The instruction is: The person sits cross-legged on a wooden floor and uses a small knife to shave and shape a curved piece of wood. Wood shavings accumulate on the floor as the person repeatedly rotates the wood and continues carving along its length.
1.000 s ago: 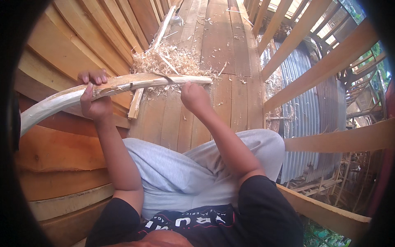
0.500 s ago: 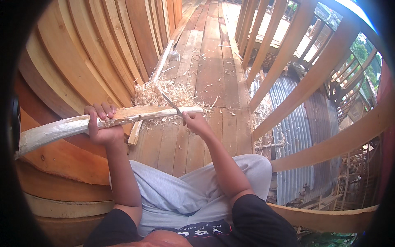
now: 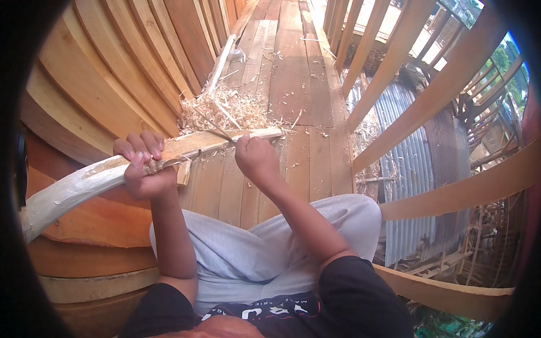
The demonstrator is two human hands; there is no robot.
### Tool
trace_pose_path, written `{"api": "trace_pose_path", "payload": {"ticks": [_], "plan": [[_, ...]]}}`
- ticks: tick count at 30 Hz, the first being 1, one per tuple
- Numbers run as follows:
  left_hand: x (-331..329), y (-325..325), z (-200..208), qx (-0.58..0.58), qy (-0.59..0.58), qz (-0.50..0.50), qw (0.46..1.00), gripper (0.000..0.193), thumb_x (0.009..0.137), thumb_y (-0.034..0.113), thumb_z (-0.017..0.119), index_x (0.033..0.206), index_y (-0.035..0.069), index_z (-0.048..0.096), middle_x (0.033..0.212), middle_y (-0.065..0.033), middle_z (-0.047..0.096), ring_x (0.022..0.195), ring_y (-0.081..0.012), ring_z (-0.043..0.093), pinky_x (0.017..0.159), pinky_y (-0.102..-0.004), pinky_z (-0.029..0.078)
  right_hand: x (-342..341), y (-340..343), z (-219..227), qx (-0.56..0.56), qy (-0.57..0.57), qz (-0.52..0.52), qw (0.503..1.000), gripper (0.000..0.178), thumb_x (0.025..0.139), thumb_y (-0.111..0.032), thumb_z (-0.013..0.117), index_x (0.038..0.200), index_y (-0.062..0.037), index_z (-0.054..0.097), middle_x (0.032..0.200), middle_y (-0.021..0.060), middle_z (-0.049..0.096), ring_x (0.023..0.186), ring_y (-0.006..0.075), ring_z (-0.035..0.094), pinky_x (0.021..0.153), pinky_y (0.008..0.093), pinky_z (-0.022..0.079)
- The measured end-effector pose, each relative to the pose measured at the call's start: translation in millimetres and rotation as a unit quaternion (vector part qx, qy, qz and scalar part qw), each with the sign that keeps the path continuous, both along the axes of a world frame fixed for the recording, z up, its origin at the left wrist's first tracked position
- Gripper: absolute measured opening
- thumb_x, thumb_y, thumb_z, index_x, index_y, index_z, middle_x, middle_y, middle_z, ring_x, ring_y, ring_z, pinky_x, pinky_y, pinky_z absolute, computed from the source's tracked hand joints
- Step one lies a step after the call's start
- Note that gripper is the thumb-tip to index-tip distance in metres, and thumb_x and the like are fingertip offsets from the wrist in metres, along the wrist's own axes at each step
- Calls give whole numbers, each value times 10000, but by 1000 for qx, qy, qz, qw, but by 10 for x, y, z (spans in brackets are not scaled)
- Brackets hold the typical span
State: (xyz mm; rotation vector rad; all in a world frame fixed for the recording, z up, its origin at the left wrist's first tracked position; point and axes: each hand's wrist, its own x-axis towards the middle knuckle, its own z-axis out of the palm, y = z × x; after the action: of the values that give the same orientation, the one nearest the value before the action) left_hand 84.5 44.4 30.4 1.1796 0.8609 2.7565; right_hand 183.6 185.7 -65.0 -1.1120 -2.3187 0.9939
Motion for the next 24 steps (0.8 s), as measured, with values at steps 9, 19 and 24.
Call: {"api": "trace_pose_path", "payload": {"ticks": [9, 19, 24], "plan": [[-151, -50, -9, 3, -30, 10, 1000, 192, 667, 97, 529, 783, 150, 386, 615, 0, 371, 555, -130, 396, 625, -300, 380, -58, 57, -127, 8, -28, 1, 1000, 560, 950, -311, 324, 689, 66, 647, 719, 297, 624, 728, 471, 621, 744, 534, 496], [-138, -7, -15, 13, -39, -2, 999, 186, 658, 95, 520, 778, 151, 390, 613, -1, 375, 558, -132, 390, 625, -302, 371, -126, 228, -395, 40, 9, -15, 999, 563, 951, -314, 329, 657, 47, 646, 668, 274, 618, 658, 456, 621, 694, 533, 502], [-97, -30, 0, -4, -25, 13, 1000, 193, 653, 101, 527, 777, 154, 388, 612, 1, 378, 554, -130, 389, 625, -298, 371, 10, -41, 68, 36, -35, 6, 999, 556, 950, -311, 327, 681, 45, 659, 692, 280, 628, 680, 454, 630, 688, 535, 505]]}}
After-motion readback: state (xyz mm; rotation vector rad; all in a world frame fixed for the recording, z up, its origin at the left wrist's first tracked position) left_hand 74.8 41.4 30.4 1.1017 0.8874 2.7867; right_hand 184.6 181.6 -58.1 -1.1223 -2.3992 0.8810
